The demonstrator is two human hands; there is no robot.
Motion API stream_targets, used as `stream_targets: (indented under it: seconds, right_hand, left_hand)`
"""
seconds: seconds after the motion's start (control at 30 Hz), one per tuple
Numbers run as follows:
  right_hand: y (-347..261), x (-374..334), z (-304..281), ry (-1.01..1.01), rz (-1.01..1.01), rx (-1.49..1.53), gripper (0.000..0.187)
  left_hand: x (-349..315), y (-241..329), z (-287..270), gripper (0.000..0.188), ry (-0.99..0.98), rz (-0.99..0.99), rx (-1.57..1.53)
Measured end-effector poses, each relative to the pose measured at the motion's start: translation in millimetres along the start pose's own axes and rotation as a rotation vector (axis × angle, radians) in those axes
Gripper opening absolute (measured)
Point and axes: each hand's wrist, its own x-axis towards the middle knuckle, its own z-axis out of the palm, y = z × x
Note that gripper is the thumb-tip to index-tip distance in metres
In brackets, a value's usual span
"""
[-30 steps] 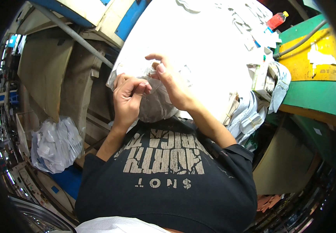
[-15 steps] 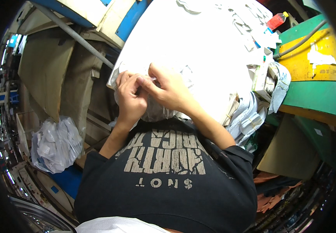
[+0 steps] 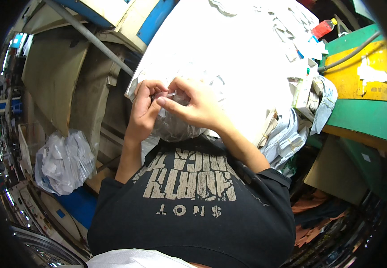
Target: The person walks to a table in a workshop and begins sorting small white paper tags from a plastic bag. They separate the tags by hand, occasionally using a pen to mark or write on them, and place sorted stacks on the table.
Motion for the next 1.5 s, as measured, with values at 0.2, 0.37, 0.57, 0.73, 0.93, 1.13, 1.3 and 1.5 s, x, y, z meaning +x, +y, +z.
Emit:
stream_targets:
  seconds: [0.2, 0.37, 0.57, 0.73, 0.93, 1.13, 1.3, 1.5]
  right_hand:
    - [11, 2, 6, -0.007, -0.010, 0.021, 0.035]
    - [20, -4, 9, 0.037, -0.056, 0.094, 0.033]
    - [18, -8, -3, -0.106, 0.058, 0.091, 0.027]
    - [2, -2, 1, 0.009, -0.125, -0.259, 0.034]
    - [13, 1, 0, -0.072, -0.086, -0.102, 0.034]
    - [26, -4, 8, -0.046, -0.019, 0.118, 0.039]
    - [24, -7, 15, 0.026, -0.008, 0.256, 0.041]
    - [30, -15, 22, 0.065, 0.136, 0.555, 0.039]
  left_hand:
    - [1, -20, -7, 0.014, -0.059, -0.101, -0.251]
    - [3, -18, -3, 0.020, -0.030, -0.071, -0.354]
    - [3, -16, 3, 0.021, 0.022, -0.031, -0.426]
    - [8, -15, 4, 0.020, -0.011, -0.092, -0.461]
    - [6, -13, 5, 0.020, 0.057, -0.033, -0.435]
    - [5, -4, -7, 0.038, -0.045, -0.013, -0.153]
    - [7, -3, -9, 0.041, -0.082, -0.002, 0.058]
    - [13, 6, -8, 0.029, -0.063, 0.030, 0.280]
